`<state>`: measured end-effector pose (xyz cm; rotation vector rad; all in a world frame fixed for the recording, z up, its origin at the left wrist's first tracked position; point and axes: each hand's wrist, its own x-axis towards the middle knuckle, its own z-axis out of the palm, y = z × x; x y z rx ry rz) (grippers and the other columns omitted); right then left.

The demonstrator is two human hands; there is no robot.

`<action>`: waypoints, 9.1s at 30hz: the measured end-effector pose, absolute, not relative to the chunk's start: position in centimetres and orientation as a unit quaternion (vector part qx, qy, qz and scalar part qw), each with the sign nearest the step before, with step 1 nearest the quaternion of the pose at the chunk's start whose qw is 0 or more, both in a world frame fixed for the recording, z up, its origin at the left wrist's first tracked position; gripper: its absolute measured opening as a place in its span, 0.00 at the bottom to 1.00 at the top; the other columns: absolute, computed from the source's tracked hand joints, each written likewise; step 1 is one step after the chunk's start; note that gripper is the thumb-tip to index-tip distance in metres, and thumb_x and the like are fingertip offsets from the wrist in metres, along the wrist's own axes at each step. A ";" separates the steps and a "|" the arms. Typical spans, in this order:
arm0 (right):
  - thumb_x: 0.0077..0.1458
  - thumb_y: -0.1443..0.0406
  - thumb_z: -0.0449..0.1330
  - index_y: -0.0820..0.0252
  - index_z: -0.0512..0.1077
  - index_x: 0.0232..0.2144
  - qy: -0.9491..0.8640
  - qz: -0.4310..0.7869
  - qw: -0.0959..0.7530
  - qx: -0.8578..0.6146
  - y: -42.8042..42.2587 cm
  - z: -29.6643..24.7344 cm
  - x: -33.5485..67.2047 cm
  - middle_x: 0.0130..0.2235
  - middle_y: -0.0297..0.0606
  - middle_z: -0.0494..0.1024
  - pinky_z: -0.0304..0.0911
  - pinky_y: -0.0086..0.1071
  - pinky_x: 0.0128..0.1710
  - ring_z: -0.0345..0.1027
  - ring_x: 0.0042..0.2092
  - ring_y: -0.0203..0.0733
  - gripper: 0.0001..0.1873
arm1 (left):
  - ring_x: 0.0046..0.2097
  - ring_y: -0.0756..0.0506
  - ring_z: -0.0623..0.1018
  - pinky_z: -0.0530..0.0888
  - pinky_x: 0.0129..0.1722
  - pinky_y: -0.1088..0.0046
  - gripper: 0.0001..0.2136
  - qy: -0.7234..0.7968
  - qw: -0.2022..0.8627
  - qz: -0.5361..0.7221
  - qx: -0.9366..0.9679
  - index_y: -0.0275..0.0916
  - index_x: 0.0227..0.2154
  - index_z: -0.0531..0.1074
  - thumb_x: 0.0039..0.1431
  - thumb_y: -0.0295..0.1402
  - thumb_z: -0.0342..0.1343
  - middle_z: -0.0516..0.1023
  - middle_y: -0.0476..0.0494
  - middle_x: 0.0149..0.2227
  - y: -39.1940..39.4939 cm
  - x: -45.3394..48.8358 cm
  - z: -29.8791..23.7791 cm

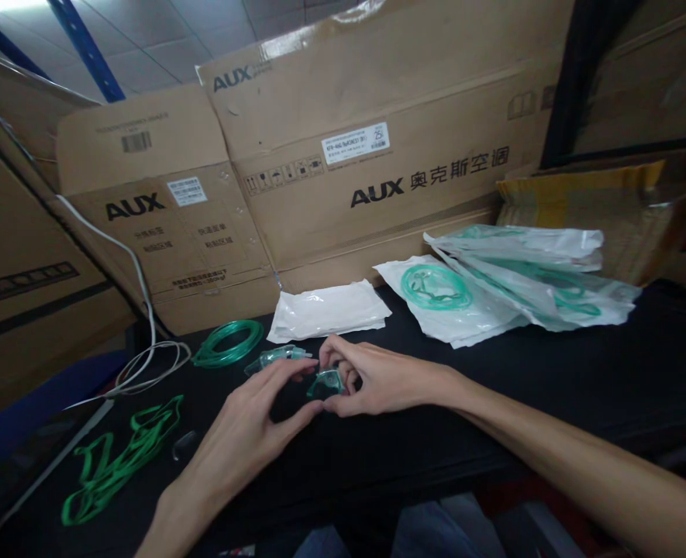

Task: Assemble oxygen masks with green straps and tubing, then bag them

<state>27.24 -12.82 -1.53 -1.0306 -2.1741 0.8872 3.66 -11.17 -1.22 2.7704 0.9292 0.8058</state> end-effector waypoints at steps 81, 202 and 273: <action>0.63 0.52 0.60 0.61 0.75 0.49 -0.728 0.443 0.361 -0.378 -12.1 -1.5 27.2 0.45 0.40 0.80 0.65 0.36 0.47 0.73 0.46 0.43 0.21 | 0.44 0.47 0.79 0.76 0.45 0.71 0.11 0.260 0.103 0.387 0.879 0.45 0.49 0.73 0.64 0.31 0.60 0.78 0.48 0.48 -10.1 4.3 -1.9; 0.68 0.61 0.49 0.63 0.72 0.33 -0.740 0.313 0.385 -0.454 -13.1 -0.9 26.6 0.26 0.34 0.76 0.62 0.24 0.20 0.67 0.19 0.32 0.16 | 0.15 0.56 0.66 0.62 0.15 0.84 0.17 0.371 0.601 0.417 0.572 0.35 0.37 0.77 0.57 0.47 0.63 0.66 0.57 0.17 -12.3 9.0 -2.8; 0.61 0.59 0.61 0.59 0.67 0.44 -0.755 0.350 0.348 -0.431 -13.2 -1.9 26.4 0.29 0.31 0.78 0.64 0.27 0.30 0.73 0.30 0.37 0.13 | 0.50 0.43 0.79 0.73 0.53 0.66 0.13 0.248 0.148 0.337 0.896 0.45 0.49 0.77 0.61 0.31 0.62 0.82 0.45 0.48 -9.0 3.9 -1.1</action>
